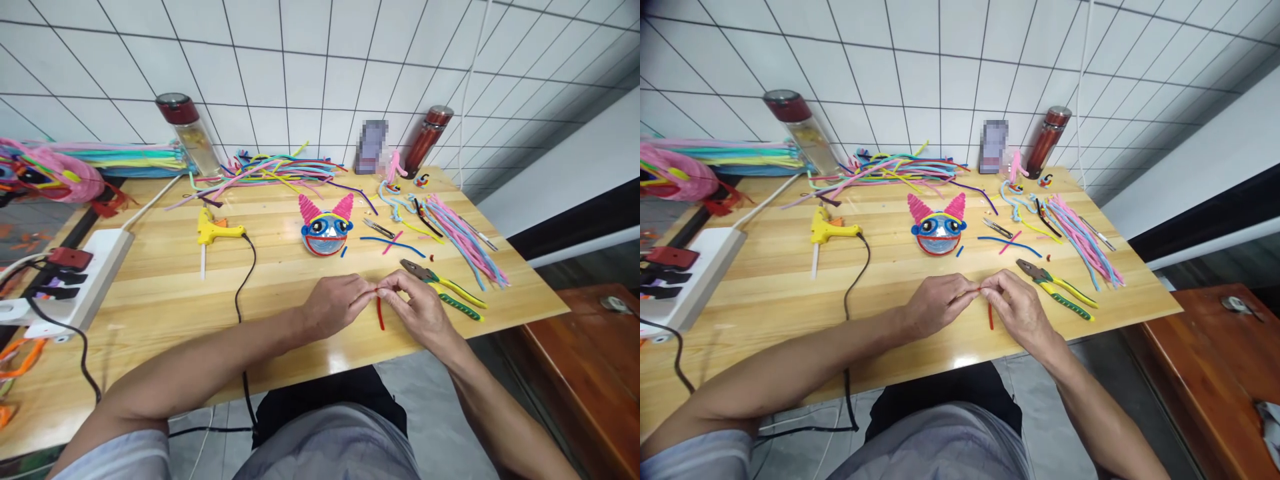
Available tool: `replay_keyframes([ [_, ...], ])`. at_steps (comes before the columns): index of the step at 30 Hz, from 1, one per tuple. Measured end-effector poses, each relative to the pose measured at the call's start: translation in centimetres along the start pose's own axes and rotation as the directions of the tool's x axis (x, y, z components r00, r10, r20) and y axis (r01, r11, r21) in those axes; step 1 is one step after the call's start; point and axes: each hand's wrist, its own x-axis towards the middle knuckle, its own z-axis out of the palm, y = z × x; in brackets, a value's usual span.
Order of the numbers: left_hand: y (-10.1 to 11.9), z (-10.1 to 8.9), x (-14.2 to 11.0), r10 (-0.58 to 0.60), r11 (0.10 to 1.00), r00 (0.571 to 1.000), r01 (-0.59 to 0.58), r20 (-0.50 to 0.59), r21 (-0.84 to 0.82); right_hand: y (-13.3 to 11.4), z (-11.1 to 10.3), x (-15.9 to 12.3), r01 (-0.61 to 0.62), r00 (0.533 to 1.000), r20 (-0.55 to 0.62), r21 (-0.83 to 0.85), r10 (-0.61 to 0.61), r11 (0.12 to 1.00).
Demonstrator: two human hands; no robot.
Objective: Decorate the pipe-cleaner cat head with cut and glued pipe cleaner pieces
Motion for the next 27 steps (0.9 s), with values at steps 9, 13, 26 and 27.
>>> replay_keyframes([
  [9, 1.3, -1.0, 1.4, -0.522, 0.745, 0.83, 0.555, 0.195, -0.369, 0.2, 0.4, -0.4, 0.218, 0.962, -0.127, -0.179, -0.242, 0.959],
  [13, 1.4, -0.9, 1.3, -0.547, 0.674, 0.803, 0.59, 0.238, -0.444, 0.6, 0.7, -0.5, 0.205, 0.968, -0.111, -0.167, -0.225, 0.964],
  [26, 2.2, -1.5, 1.3, -0.55, 0.7, 0.811, 0.578, 0.201, -0.419, 1.0, 1.9, -1.4, -0.129, 0.959, -0.223, 0.206, 0.175, 0.97],
  [27, 2.3, -1.5, 1.3, -0.546, 0.711, 0.815, 0.573, 0.194, -0.408, 1.0, 2.1, -1.5, -0.135, 0.953, -0.239, 0.221, 0.188, 0.966],
])
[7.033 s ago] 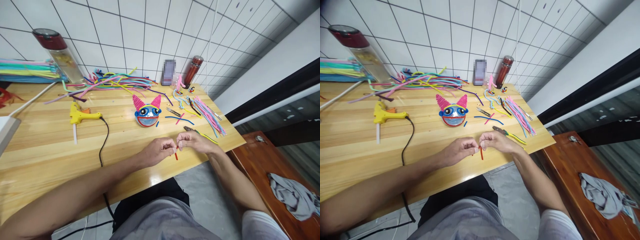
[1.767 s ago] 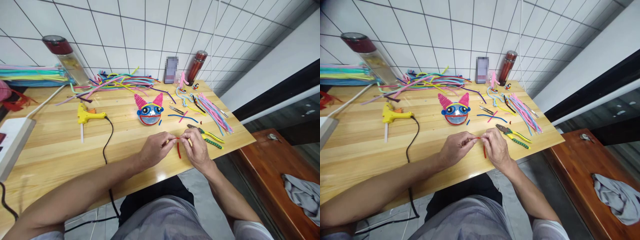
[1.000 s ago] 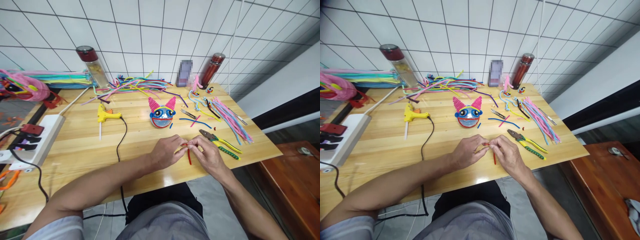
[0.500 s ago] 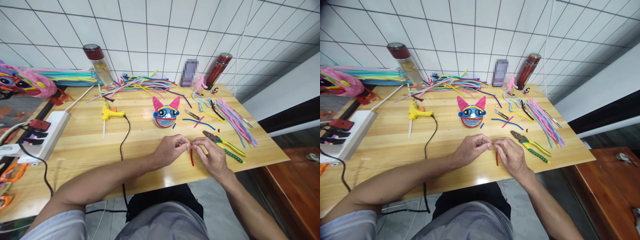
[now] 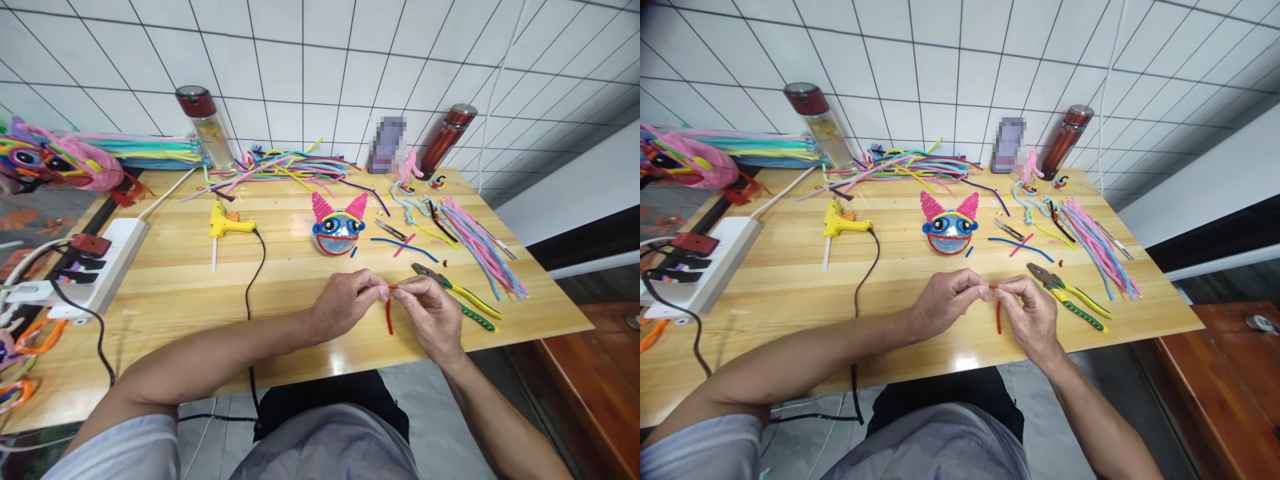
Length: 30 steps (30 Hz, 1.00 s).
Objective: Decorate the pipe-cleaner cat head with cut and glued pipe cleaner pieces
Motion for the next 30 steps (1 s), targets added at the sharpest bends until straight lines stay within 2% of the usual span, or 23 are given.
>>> replay_keyframes([
  [3, 0.1, -0.1, 0.0, 0.015, 0.999, 1.0, -0.015, 0.0, 0.032, 0.2, 0.3, -0.2, 0.004, 0.999, -0.035, 0.0, -0.004, 1.0],
  [7, -0.1, -0.3, 0.2, 0.032, 0.997, 0.999, -0.033, 0.004, 0.076, -0.1, 0.3, 0.3, 0.056, 0.998, -0.007, -0.077, -0.057, 0.995],
  [12, -1.1, -0.3, 0.4, 0.16, 0.959, 0.987, -0.154, -0.006, 0.238, -0.4, 0.1, 0.8, 0.118, 0.993, 0.035, -0.122, -0.115, 0.985],
  [15, -1.8, -0.2, 0.5, 0.228, 0.903, 0.972, -0.231, 0.051, 0.363, -0.3, 0.0, 0.6, 0.13, 0.991, 0.038, -0.151, -0.126, 0.98],
  [18, -2.4, -0.1, 0.6, 0.301, 0.804, 0.945, -0.322, 0.126, 0.5, -0.3, -0.3, 0.6, 0.147, 0.989, 0.061, -0.17, -0.138, 0.974],
  [21, -2.9, 0.2, 0.5, 0.381, 0.704, 0.911, -0.396, 0.157, 0.589, -0.5, -0.7, 0.9, 0.152, 0.982, 0.137, -0.147, -0.132, 0.977],
  [23, -3.0, 0.4, 0.4, 0.417, 0.676, 0.895, -0.422, 0.159, 0.604, -0.8, -0.9, 1.1, 0.12, 0.978, 0.183, -0.128, -0.095, 0.985],
  [26, -3.0, 0.7, 0.1, 0.419, 0.722, 0.897, -0.424, 0.142, 0.546, -0.9, -0.9, 0.9, 0.058, 0.982, 0.186, -0.107, -0.037, 0.993],
  [28, -2.6, 0.7, 0.0, 0.366, 0.807, 0.923, -0.377, 0.115, 0.455, -0.8, -0.7, 0.6, 0.044, 0.984, 0.175, -0.096, -0.027, 0.994],
  [30, -2.0, 0.7, 0.0, 0.261, 0.903, 0.961, -0.276, 0.089, 0.33, -0.7, -0.7, 0.2, 0.056, 0.986, 0.161, -0.096, -0.04, 0.994],
])
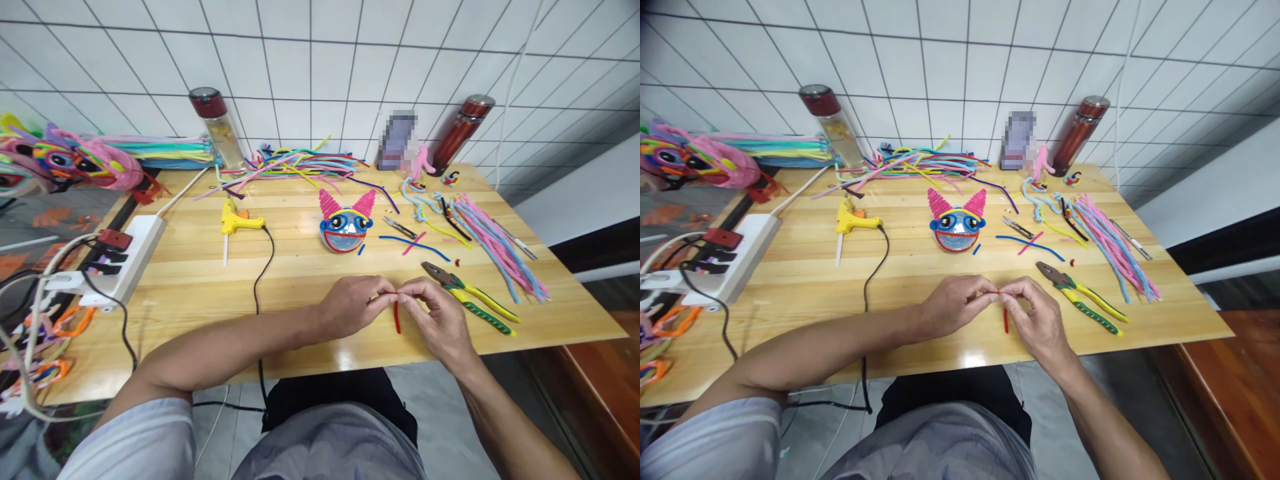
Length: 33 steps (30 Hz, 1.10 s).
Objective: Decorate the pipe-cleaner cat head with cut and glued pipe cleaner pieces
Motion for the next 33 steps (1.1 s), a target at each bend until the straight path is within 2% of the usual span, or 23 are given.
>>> replay_keyframes([
  [2, 0.7, -0.5, 0.2, -0.133, 0.976, 0.99, 0.138, 0.042, -0.168, 0.0, -0.1, -0.4, 0.037, 0.999, -0.019, -0.026, -0.037, 0.999],
  [4, 1.3, -1.1, 0.4, -0.243, 0.906, 0.961, 0.274, 0.134, -0.323, 0.0, -0.2, -0.7, 0.107, 0.993, -0.047, -0.077, -0.111, 0.991],
  [7, 2.0, -1.8, 0.5, -0.315, 0.806, 0.912, 0.403, 0.263, -0.433, 0.0, -0.4, -0.9, 0.202, 0.974, -0.076, -0.14, -0.214, 0.969],
  [9, 2.0, -2.0, 0.5, -0.315, 0.818, 0.913, 0.4, 0.259, -0.413, 0.1, -0.3, -0.8, 0.218, 0.969, -0.081, -0.153, -0.233, 0.964],
  [13, 1.7, -1.8, 0.5, -0.232, 0.934, 0.961, 0.263, 0.147, -0.242, 0.6, -0.1, -0.2, 0.169, 0.982, -0.057, -0.152, -0.179, 0.974],
  [16, 1.4, -1.6, 0.6, -0.174, 0.97, 0.978, 0.191, 0.116, -0.15, 0.8, -0.1, 0.2, 0.147, 0.989, 0.002, -0.13, -0.148, 0.981],
  [19, 1.3, -1.9, 0.9, -0.217, 0.948, 0.969, 0.238, 0.12, -0.209, 0.7, -0.3, 0.4, 0.193, 0.981, -0.002, -0.135, -0.196, 0.972],
  [21, 1.2, -2.2, 1.2, -0.285, 0.862, 0.932, 0.351, 0.223, -0.366, 0.6, -0.3, 0.5, 0.26, 0.963, -0.031, -0.164, -0.268, 0.952],
  [24, 1.0, -2.6, 1.6, -0.33, 0.567, 0.835, 0.548, 0.44, -0.615, 0.7, -0.3, 0.6, 0.344, 0.933, -0.044, -0.19, -0.358, 0.92],
  [26, 1.0, -2.6, 1.8, -0.335, 0.38, 0.796, 0.604, 0.504, -0.701, 0.8, -0.3, 0.7, 0.365, 0.924, -0.05, -0.181, -0.379, 0.913],
  [27, 1.0, -2.6, 1.9, -0.339, 0.323, 0.789, 0.609, 0.512, -0.724, 0.8, -0.3, 0.8, 0.366, 0.923, -0.059, -0.168, -0.38, 0.916],
  [28, 1.1, -2.5, 1.9, -0.341, 0.289, 0.787, 0.608, 0.514, -0.739, 0.8, -0.2, 0.9, 0.355, 0.927, -0.072, -0.152, -0.369, 0.922],
  [30, 1.2, -2.5, 1.9, -0.349, 0.282, 0.794, 0.595, 0.497, -0.752, 0.5, -0.2, 1.0, 0.313, 0.942, -0.096, -0.107, -0.323, 0.944],
  [31, 1.3, -2.5, 1.9, -0.357, 0.305, 0.801, 0.586, 0.481, -0.751, 0.4, -0.2, 1.1, 0.275, 0.954, -0.099, -0.075, -0.282, 0.958],
  [33, 1.4, -2.6, 1.7, -0.372, 0.407, 0.827, 0.554, 0.421, -0.726, 0.0, -0.3, 1.5, 0.164, 0.984, -0.07, 0.014, -0.162, 0.986],
])
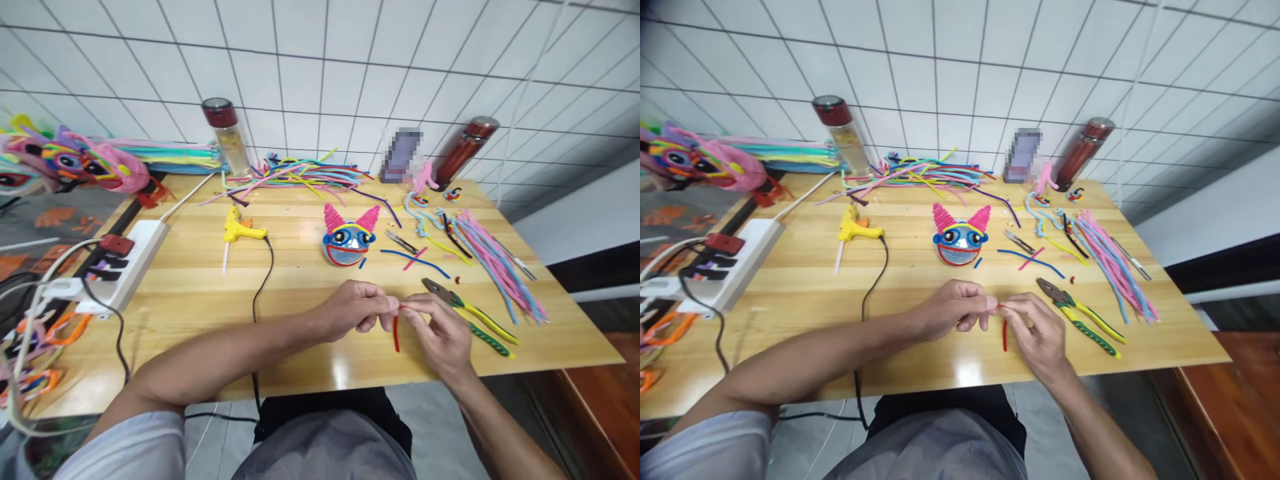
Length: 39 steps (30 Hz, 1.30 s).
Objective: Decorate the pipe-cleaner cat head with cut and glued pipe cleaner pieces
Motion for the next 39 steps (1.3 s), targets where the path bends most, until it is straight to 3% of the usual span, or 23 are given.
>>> replay_keyframes([
  [2, 0.1, -0.1, -0.2, 0.083, 0.985, 0.995, -0.075, -0.046, 0.157, -0.3, -0.1, 0.4, -0.165, 0.984, 0.081, 0.108, 0.156, 0.98],
  [4, 0.3, -0.2, -0.5, 0.137, 0.952, 0.988, -0.11, -0.077, 0.287, -0.6, -0.2, 0.8, -0.338, 0.936, 0.177, 0.206, 0.304, 0.918],
  [6, 0.5, -0.2, -0.6, 0.142, 0.935, 0.986, -0.104, -0.089, 0.338, -0.8, -0.1, 1.0, -0.456, 0.886, 0.235, 0.274, 0.401, 0.847],
  [8, 0.6, 0.0, -0.7, 0.133, 0.941, 0.987, -0.098, -0.088, 0.324, -1.0, 0.1, 1.1, -0.502, 0.864, 0.225, 0.311, 0.45, 0.807],
  [15, -0.4, -0.4, 0.1, 0.143, 0.97, 0.987, -0.125, -0.072, 0.209, -1.1, -0.1, 1.5, -0.517, 0.856, 0.156, 0.298, 0.494, 0.802],
  [22, -1.0, -0.1, 0.0, 0.37, 0.874, 0.915, -0.284, -0.161, 0.395, -1.0, -0.1, 1.2, -0.519, 0.854, 0.187, 0.273, 0.485, 0.81],
  [29, -1.2, -0.2, 0.0, 0.44, 0.828, 0.873, -0.302, -0.213, 0.472, -1.3, -0.1, 1.2, -0.358, 0.934, 0.074, 0.144, 0.35, 0.923],
  [31, -1.5, -0.3, 0.1, 0.506, 0.769, 0.842, -0.342, -0.188, 0.539, -1.3, 0.1, 1.2, -0.311, 0.95, 0.054, 0.102, 0.307, 0.945],
  [39, -2.1, -0.5, 0.0, 0.773, 0.401, 0.633, -0.424, -0.05, 0.812, -2.1, 1.0, 1.2, -0.305, 0.952, 0.023, 0.037, 0.304, 0.952],
])
